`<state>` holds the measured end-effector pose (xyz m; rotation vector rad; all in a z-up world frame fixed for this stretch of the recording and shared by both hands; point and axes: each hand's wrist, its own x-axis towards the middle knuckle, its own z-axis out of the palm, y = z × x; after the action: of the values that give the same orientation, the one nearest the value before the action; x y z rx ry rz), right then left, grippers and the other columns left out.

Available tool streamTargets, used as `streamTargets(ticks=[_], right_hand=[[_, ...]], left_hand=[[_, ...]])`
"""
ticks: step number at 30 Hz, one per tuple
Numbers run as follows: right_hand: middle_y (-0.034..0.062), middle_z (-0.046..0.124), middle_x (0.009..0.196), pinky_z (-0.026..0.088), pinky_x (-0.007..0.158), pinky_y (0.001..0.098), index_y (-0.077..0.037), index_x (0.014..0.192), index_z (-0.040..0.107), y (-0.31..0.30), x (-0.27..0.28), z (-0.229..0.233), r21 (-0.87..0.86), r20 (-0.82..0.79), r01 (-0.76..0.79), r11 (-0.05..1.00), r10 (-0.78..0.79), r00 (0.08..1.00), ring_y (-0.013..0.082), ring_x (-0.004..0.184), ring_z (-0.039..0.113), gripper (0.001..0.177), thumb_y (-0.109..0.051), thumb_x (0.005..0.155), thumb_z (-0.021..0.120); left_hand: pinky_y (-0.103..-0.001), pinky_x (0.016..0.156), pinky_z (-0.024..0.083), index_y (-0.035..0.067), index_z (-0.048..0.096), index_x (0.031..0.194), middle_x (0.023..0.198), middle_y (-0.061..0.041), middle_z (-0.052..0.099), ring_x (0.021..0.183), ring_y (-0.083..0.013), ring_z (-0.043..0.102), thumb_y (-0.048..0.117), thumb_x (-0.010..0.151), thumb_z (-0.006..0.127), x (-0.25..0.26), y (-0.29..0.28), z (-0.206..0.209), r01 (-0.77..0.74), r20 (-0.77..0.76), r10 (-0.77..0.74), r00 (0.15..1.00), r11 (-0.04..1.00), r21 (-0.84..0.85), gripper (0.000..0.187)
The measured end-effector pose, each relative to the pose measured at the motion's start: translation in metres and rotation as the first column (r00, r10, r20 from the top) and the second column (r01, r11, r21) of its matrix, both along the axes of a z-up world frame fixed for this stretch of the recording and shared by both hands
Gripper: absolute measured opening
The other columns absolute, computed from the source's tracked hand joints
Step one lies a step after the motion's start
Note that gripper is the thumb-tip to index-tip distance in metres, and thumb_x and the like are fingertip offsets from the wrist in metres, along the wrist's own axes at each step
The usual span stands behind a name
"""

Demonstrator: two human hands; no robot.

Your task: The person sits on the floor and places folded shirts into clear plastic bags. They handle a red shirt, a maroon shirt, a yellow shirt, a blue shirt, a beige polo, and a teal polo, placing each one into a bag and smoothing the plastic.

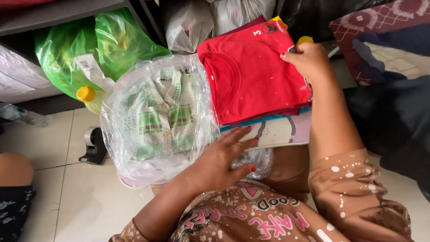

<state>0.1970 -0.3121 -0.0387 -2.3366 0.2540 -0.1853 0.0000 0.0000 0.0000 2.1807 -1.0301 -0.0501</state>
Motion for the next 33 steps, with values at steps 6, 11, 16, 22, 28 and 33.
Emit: streamTargets(ticks=[6, 11, 16, 22, 28, 33], right_hand=[[0.0063, 0.068, 0.096, 0.053, 0.067, 0.0252, -0.004, 0.115, 0.064, 0.011, 0.037, 0.012, 0.481, -0.068, -0.157, 0.863, 0.215, 0.974, 0.0129, 0.077, 0.062, 0.028, -0.015, 0.09, 0.067], [-0.0022, 0.067, 0.104, 0.046, 0.071, 0.0142, -0.01, 0.132, 0.064, 0.042, -0.006, 0.088, 0.416, 0.214, -0.376, 0.828, 0.313, 0.925, 0.0036, 0.079, 0.056, 0.044, -0.003, 0.089, 0.06], [-0.0036, 0.068, 0.112, 0.045, 0.067, 0.0123, -0.009, 0.137, 0.066, 0.06, -0.049, 0.134, 0.27, 0.391, -0.417, 0.868, 0.297, 0.871, 0.0007, 0.077, 0.056, 0.035, 0.003, 0.104, 0.066], [-0.0133, 0.07, 0.122, 0.056, 0.099, 0.0056, -0.021, 0.133, 0.062, 0.089, -0.052, 0.138, 0.474, 0.328, -0.488, 0.733, 0.367, 0.87, -0.006, 0.099, 0.067, 0.032, -0.015, 0.102, 0.057], [-0.0072, 0.069, 0.1, 0.06, 0.087, 0.0211, -0.025, 0.119, 0.063, 0.194, -0.075, 0.078, 0.576, 0.167, -0.335, 0.745, 0.294, 0.941, 0.0038, 0.094, 0.071, 0.034, -0.011, 0.089, 0.071], [0.0072, 0.072, 0.1, 0.063, 0.084, 0.0352, -0.012, 0.132, 0.063, 0.25, -0.078, 0.031, 0.871, 0.061, -0.192, 0.452, 0.289, 0.955, 0.0197, 0.094, 0.074, 0.051, -0.002, 0.083, 0.072]], left_hand=[[-0.033, 0.098, 0.052, 0.0, 0.063, 0.13, 0.136, -0.011, 0.066, 0.114, -0.0231, 0.067, 0.012, 0.093, 0.065, 0.001, 0.041, -0.008, -0.234, -0.369, 0.096, 0.925, 0.907, -0.351, 0.04], [-0.036, 0.101, 0.05, -0.003, 0.049, 0.145, 0.137, -0.019, 0.063, 0.123, -0.0266, 0.062, 0.022, 0.096, 0.06, 0.009, 0.051, -0.029, -0.44, -0.689, -0.04, 0.724, 0.742, -0.505, 0.056], [-0.044, 0.107, 0.043, 0.004, 0.039, 0.155, 0.149, -0.02, 0.052, 0.133, -0.0329, 0.055, 0.031, 0.092, 0.055, 0.02, 0.058, -0.032, -0.686, -0.833, -0.203, 0.515, 0.485, -0.543, 0.07], [-0.061, 0.118, 0.03, 0.004, 0.029, 0.164, 0.157, -0.026, 0.041, 0.142, -0.0439, 0.042, 0.08, 0.088, 0.047, 0.061, 0.097, -0.05, -0.705, -0.794, -0.288, 0.535, 0.366, -0.608, 0.109], [-0.052, 0.104, 0.056, 0.002, 0.065, 0.135, 0.128, -0.02, 0.07, 0.115, -0.0346, 0.071, 0.053, 0.094, 0.065, 0.091, 0.216, -0.076, -0.679, -0.652, -0.38, 0.656, 0.08, -0.73, 0.065], [-0.052, 0.065, 0.062, 0.002, 0.072, 0.102, 0.083, -0.019, 0.074, 0.075, -0.0373, 0.077, 0.0, 0.075, 0.077, 0.09, 0.24, -0.01, -0.866, -0.88, 0.156, 0.449, 0.317, -0.385, 0.027]])
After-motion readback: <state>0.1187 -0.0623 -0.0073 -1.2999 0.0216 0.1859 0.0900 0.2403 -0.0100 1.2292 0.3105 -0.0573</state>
